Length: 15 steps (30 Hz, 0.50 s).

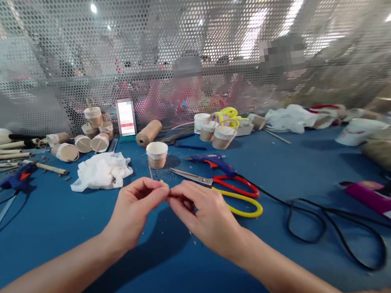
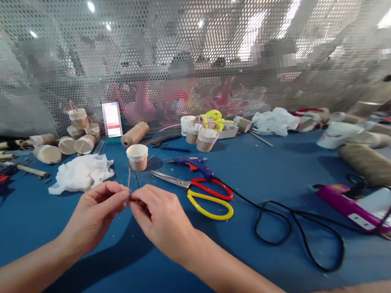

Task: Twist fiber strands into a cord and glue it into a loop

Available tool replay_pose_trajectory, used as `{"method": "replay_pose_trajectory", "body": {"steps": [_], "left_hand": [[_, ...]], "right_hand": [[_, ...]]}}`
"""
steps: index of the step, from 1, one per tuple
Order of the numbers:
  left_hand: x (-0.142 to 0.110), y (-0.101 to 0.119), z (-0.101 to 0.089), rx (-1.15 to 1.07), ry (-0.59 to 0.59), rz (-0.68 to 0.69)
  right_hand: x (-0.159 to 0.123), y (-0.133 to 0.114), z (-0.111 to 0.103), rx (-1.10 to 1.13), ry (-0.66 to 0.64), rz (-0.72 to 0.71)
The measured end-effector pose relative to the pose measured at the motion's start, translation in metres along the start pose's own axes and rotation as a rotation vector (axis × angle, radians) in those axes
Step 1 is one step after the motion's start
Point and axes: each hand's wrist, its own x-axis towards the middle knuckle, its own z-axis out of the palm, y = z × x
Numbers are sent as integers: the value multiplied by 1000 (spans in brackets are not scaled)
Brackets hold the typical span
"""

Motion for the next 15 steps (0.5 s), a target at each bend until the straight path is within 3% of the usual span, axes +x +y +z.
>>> {"method": "replay_pose_trajectory", "body": {"steps": [4, 6, 15], "left_hand": [[2, 3, -4, -23, -121, -49], [4, 5, -5, -22, -185, -57], [8, 5, -7, 16, -127, -49]], "right_hand": [[4, 1, -7, 477, -277, 301], [5, 1, -10, 630, -345, 384], [5, 1, -4, 503, -140, 272]]}}
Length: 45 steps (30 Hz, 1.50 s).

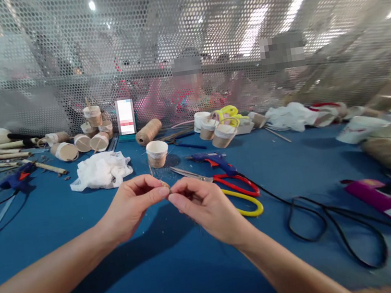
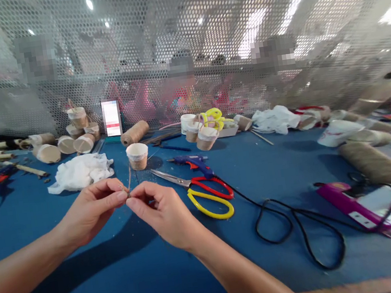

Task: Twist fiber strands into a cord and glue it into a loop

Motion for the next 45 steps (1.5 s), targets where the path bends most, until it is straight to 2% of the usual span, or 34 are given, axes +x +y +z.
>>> {"method": "replay_pose_trajectory", "body": {"steps": [7, 11, 15, 17, 22, 24, 27, 35, 45], "left_hand": [[-1, -3, 4, 12, 115, 26], [-4, -5, 7, -51, 126, 13], [-5, -7, 7, -83, 115, 17], [-5, -8, 6, -68, 98, 24], [-5, -6, 4, -33, 33, 21], [-5, -4, 4, -22, 22, 18], [-4, -1, 3, 19, 59, 18], [-5, 0, 3, 169, 144, 64], [-6, -4, 1, 151, 124, 98]], "right_hand": [[-2, 4, 4, -290, 130, -141], [-4, 4, 8, -449, 214, -246], [-4, 6, 10, -533, 237, -283], [-3, 6, 8, -496, 194, -236], [-1, -2, -2, -156, -116, 8], [0, -4, -4, -77, -163, 53], [-1, -3, -2, -115, -92, 35], [-3, 0, 4, -433, 71, -150], [-5, 0, 9, -495, 143, -186]]}}
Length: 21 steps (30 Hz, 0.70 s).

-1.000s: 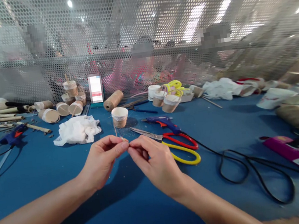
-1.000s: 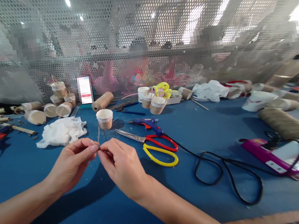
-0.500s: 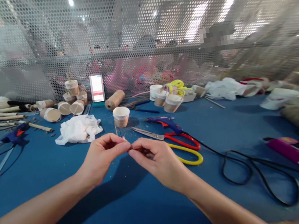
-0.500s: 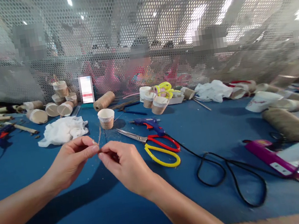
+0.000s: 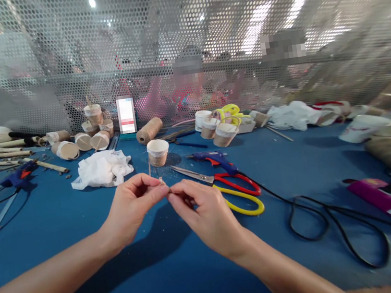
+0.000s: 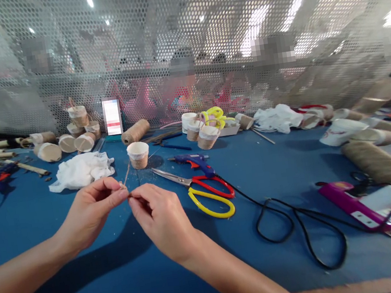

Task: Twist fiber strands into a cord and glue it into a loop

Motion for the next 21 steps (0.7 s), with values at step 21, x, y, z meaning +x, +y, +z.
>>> {"method": "replay_pose_trajectory", "body": {"steps": [21], "left_hand": [[4, 10, -2, -12, -72, -3]], "right_hand": [[6, 5, -9, 467, -240, 255]]}}
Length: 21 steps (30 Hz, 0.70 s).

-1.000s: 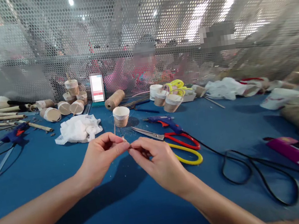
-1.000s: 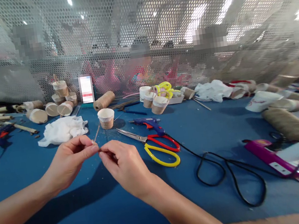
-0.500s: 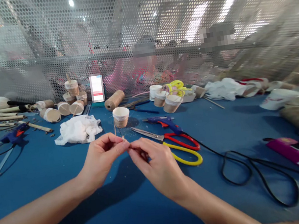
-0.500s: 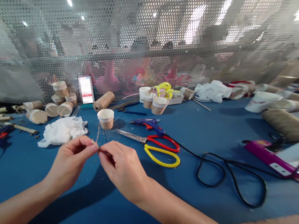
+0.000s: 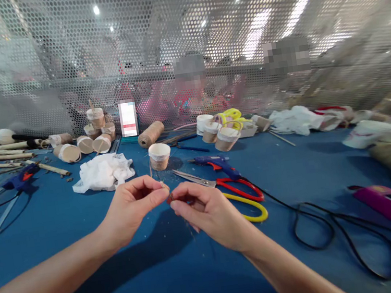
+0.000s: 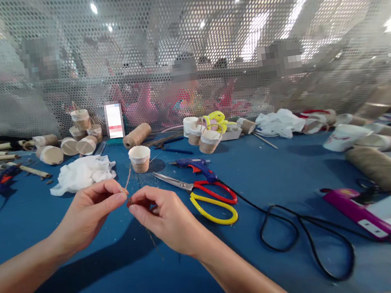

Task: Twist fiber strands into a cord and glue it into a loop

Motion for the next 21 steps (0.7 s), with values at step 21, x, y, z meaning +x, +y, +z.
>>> {"method": "replay_pose_trajectory", "body": {"steps": [21], "left_hand": [[4, 2, -10, 51, -190, 28]], "right_hand": [[1, -4, 2, 231, -111, 116]]}}
